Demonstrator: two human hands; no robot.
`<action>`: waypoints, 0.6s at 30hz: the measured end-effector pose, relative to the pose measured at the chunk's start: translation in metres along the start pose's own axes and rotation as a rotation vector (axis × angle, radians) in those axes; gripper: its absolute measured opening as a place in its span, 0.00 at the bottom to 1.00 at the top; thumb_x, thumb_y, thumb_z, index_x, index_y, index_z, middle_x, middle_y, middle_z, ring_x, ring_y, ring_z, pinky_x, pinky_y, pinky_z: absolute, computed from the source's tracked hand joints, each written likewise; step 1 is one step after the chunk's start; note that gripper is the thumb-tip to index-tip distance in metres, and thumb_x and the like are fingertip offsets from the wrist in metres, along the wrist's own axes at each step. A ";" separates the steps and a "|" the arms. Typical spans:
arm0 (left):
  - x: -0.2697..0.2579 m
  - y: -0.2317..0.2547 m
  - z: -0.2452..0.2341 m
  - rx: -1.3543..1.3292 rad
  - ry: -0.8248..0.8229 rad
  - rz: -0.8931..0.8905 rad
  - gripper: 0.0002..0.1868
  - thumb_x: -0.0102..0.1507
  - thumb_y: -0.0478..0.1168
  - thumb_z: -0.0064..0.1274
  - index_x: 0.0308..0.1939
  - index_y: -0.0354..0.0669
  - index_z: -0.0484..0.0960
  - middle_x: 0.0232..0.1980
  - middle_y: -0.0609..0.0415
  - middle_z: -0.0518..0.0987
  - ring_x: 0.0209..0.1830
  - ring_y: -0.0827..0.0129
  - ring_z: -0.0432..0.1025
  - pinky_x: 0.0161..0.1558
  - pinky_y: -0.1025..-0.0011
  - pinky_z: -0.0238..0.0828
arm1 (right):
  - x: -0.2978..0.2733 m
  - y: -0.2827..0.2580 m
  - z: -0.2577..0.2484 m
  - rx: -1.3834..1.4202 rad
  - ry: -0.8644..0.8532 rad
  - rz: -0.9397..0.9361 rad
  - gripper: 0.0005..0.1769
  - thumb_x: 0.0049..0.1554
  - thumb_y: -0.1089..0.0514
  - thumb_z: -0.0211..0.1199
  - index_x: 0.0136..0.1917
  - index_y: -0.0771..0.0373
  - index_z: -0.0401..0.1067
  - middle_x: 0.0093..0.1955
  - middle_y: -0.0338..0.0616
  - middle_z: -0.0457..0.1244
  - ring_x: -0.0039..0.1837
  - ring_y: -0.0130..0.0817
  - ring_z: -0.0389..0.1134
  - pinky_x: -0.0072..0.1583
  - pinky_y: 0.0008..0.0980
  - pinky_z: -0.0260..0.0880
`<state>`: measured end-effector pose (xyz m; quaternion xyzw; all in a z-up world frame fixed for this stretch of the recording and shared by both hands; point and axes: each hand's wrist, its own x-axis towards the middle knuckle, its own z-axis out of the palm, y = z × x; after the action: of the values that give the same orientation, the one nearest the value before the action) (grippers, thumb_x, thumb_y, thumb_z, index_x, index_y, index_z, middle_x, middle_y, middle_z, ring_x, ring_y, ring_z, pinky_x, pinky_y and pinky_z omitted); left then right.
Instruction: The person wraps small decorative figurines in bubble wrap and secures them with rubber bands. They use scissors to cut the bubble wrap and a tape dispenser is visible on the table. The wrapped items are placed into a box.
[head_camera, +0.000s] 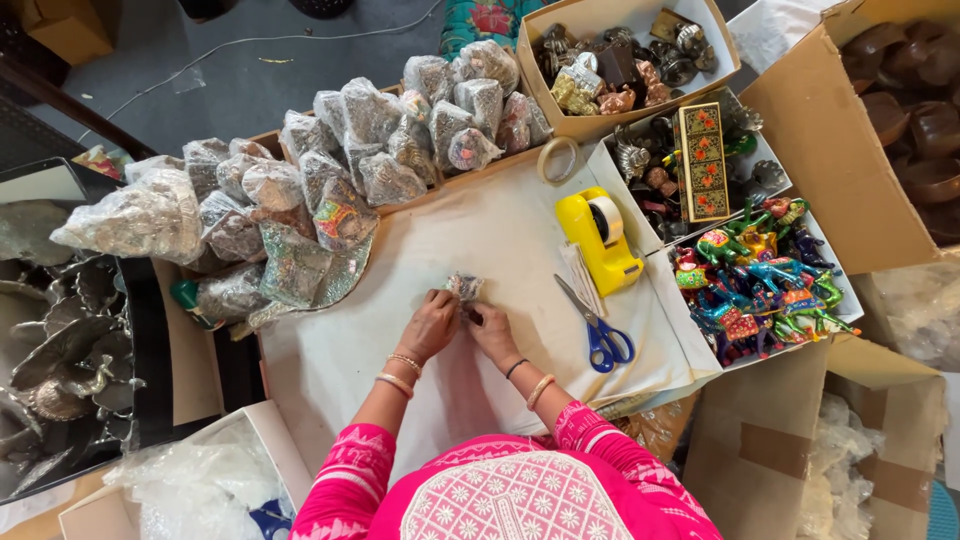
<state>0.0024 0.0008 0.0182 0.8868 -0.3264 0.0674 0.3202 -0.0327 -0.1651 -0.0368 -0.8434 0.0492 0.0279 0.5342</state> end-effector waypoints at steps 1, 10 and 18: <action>0.000 -0.002 -0.001 0.002 0.000 0.001 0.10 0.58 0.31 0.53 0.44 0.33 0.79 0.46 0.45 0.77 0.49 0.52 0.69 0.52 0.62 0.72 | 0.002 0.003 0.001 0.001 0.001 -0.001 0.13 0.54 0.63 0.67 0.54 0.65 0.77 0.50 0.52 0.71 0.52 0.43 0.75 0.55 0.36 0.75; 0.005 -0.028 0.013 0.083 -0.176 -0.060 0.08 0.58 0.28 0.49 0.38 0.41 0.80 0.44 0.54 0.77 0.53 0.58 0.70 0.52 0.66 0.74 | 0.007 0.021 0.002 0.064 -0.057 0.037 0.16 0.53 0.64 0.67 0.56 0.65 0.77 0.50 0.51 0.72 0.53 0.38 0.75 0.57 0.33 0.74; 0.024 -0.018 -0.005 0.030 -0.035 0.054 0.04 0.52 0.29 0.52 0.28 0.41 0.78 0.43 0.52 0.76 0.55 0.51 0.69 0.54 0.61 0.73 | 0.009 0.020 0.000 0.082 -0.075 0.070 0.16 0.53 0.64 0.67 0.56 0.66 0.76 0.50 0.50 0.72 0.52 0.36 0.75 0.56 0.33 0.74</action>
<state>0.0327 0.0017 0.0200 0.8835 -0.3545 0.0653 0.2992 -0.0262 -0.1736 -0.0557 -0.8169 0.0599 0.0763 0.5685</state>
